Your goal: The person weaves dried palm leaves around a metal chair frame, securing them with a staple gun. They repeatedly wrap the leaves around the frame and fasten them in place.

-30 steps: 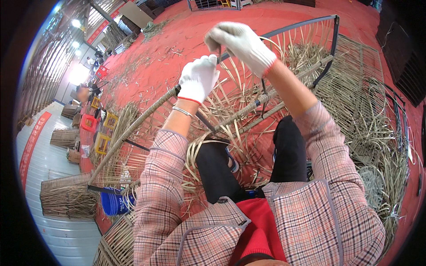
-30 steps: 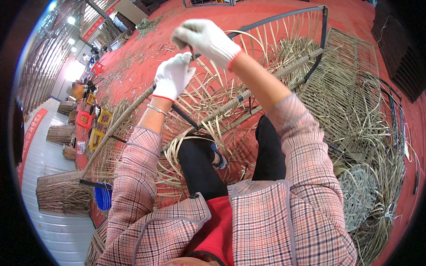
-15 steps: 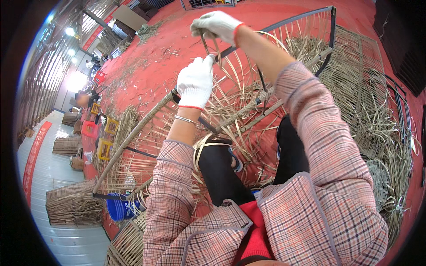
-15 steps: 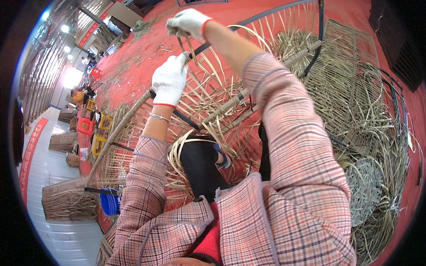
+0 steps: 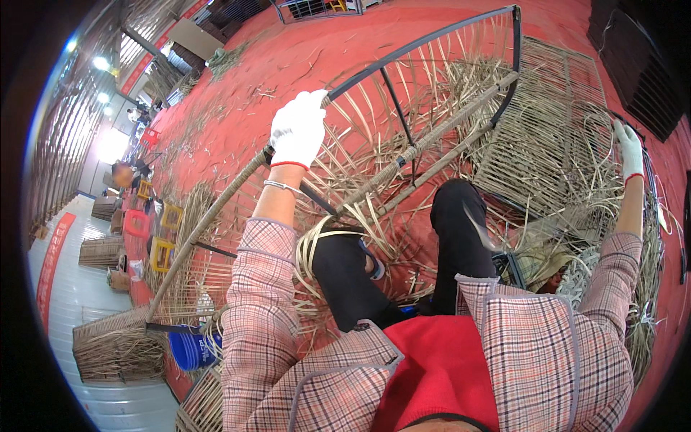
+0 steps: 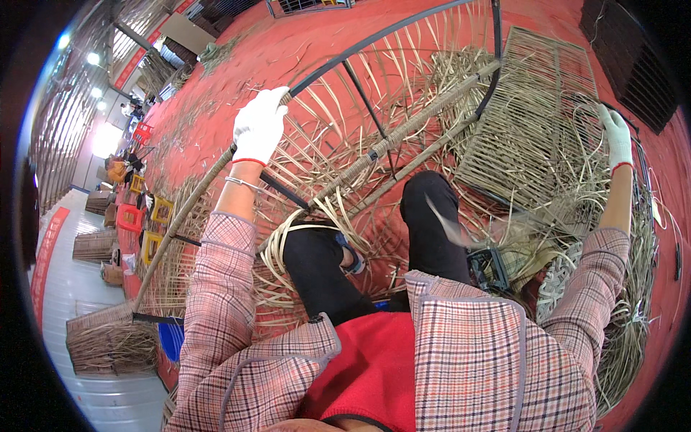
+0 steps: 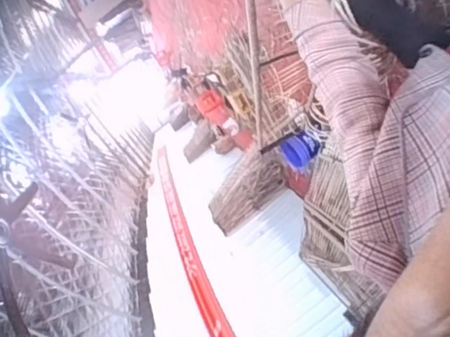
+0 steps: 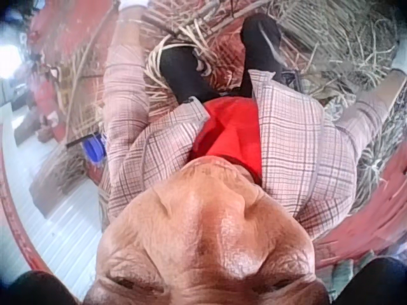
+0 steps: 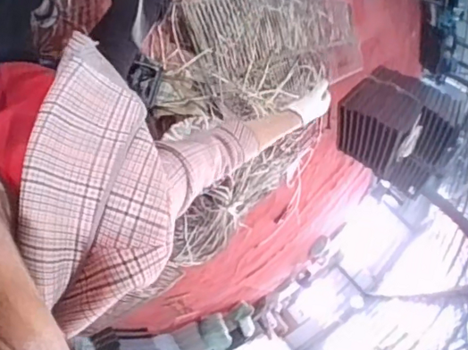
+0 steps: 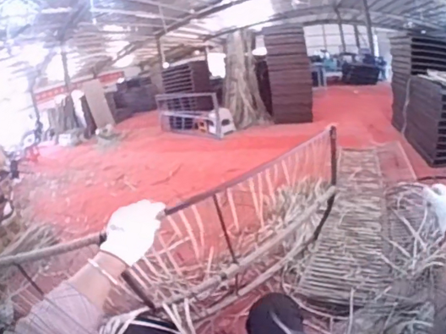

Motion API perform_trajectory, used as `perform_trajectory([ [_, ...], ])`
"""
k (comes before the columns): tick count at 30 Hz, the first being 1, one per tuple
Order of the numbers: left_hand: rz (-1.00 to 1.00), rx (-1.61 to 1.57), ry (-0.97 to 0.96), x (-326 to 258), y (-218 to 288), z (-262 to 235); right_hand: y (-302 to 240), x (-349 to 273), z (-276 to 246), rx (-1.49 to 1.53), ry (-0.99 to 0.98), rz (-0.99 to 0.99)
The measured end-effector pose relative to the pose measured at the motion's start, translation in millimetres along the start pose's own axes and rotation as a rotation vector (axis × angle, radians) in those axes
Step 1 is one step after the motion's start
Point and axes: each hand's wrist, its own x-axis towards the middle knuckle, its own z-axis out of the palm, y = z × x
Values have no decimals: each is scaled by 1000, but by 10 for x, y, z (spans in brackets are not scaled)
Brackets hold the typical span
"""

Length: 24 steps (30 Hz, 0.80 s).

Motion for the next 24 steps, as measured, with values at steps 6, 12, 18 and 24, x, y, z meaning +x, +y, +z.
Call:
perform_trajectory([
  [6,26,-210,-87,173,-172,-7,-1044,-1244,1206,-462,29,-1057],
  [12,-151,-730,-436,246,-274,-126,-1863,-2690,3482,251,-755,-919],
  [18,-153,-841,-448,251,-279,-130,-2101,-2939,4668,766,-894,-270],
  [24,-55,-630,-312,218,-312,-10,-1853,-2708,4372,223,-470,-863],
])
